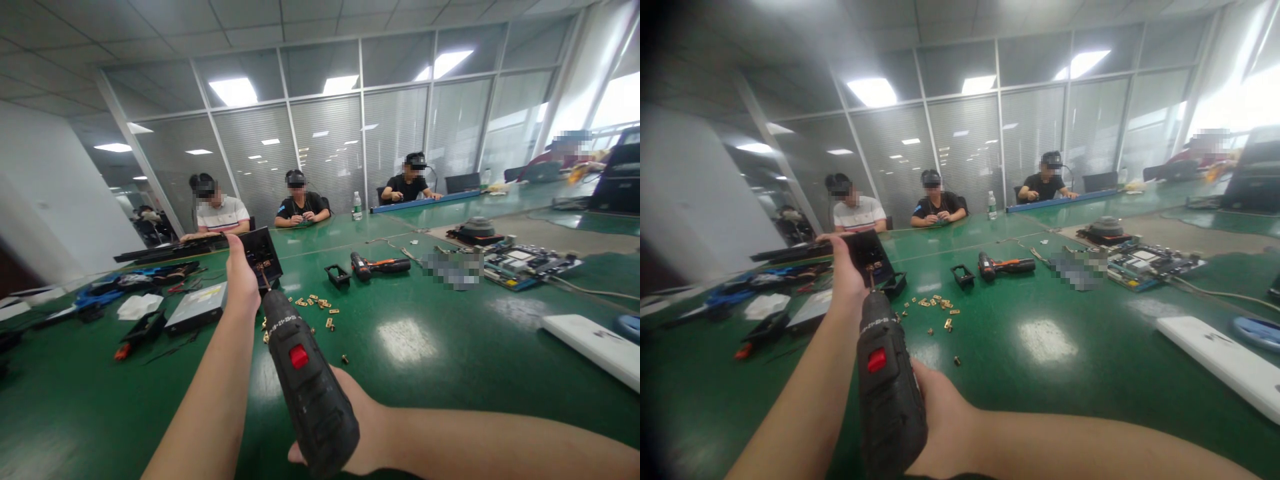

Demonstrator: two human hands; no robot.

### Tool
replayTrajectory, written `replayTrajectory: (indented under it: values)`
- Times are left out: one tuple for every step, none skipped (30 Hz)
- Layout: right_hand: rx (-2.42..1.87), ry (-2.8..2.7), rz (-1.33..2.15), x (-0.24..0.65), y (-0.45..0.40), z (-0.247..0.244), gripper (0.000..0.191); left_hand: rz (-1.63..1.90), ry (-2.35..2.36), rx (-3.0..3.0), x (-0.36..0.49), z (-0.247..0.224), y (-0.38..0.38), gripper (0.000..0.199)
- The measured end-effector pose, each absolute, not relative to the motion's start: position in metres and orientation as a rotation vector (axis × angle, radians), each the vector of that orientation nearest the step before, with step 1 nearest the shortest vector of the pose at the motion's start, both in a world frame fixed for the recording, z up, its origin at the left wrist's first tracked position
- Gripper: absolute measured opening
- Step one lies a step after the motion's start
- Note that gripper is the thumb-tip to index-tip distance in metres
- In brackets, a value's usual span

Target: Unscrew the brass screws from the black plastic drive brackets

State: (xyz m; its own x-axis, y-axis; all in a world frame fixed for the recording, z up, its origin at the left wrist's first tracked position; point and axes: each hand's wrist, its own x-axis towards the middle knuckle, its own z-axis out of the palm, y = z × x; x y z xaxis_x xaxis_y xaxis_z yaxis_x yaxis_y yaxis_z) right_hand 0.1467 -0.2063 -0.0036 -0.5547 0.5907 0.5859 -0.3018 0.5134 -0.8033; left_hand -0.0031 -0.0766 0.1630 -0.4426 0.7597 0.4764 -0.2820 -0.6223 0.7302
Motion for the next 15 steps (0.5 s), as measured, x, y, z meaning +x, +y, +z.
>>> replayTrajectory:
  values:
    - [-0.199,-1.773,1.218,0.146,-0.206,-0.003,0.09,2.102,0.753,1.091,-0.003,0.163,-0.076,0.041]
    - [-0.163,-1.736,1.247,0.146,-0.207,-0.002,0.092,2.107,0.75,1.095,-0.003,0.163,-0.076,0.04]
    - [-0.145,-1.708,1.272,0.146,-0.208,0.0,0.093,2.11,0.746,1.099,-0.003,0.163,-0.076,0.04]
    - [-0.153,-1.696,1.292,0.147,-0.209,0.001,0.093,2.111,0.74,1.103,-0.003,0.163,-0.075,0.039]
    - [-0.167,-1.69,1.308,0.147,-0.21,0.003,0.093,2.111,0.735,1.106,-0.003,0.163,-0.075,0.039]
    - [-0.181,-1.682,1.319,0.148,-0.212,0.004,0.093,2.109,0.733,1.107,-0.003,0.163,-0.075,0.039]
    - [-0.193,-1.669,1.324,0.149,-0.213,0.006,0.092,2.106,0.736,1.107,-0.003,0.164,-0.075,0.04]
    - [-0.195,-1.655,1.327,0.149,-0.214,0.008,0.088,2.103,0.746,1.107,-0.003,0.164,-0.076,0.04]
    - [-0.179,-1.644,1.332,0.149,-0.215,0.011,0.084,2.101,0.759,1.107,-0.003,0.164,-0.076,0.041]
    - [-0.153,-1.63,1.343,0.149,-0.216,0.013,0.08,2.102,0.771,1.105,-0.002,0.164,-0.077,0.041]
    - [-0.123,-1.614,1.358,0.15,-0.216,0.015,0.076,2.103,0.779,1.103,-0.002,0.164,-0.077,0.041]
    - [-0.089,-1.6,1.372,0.15,-0.217,0.017,0.075,2.104,0.781,1.101,-0.002,0.164,-0.077,0.041]
    - [-0.065,-1.584,1.382,0.15,-0.217,0.018,0.074,2.101,0.782,1.099,-0.002,0.164,-0.078,0.042]
    - [-0.047,-1.572,1.384,0.15,-0.217,0.019,0.074,2.093,0.783,1.098,-0.002,0.164,-0.077,0.044]
    - [-0.039,-1.565,1.376,0.151,-0.217,0.02,0.073,2.08,0.787,1.098,-0.002,0.163,-0.077,0.046]
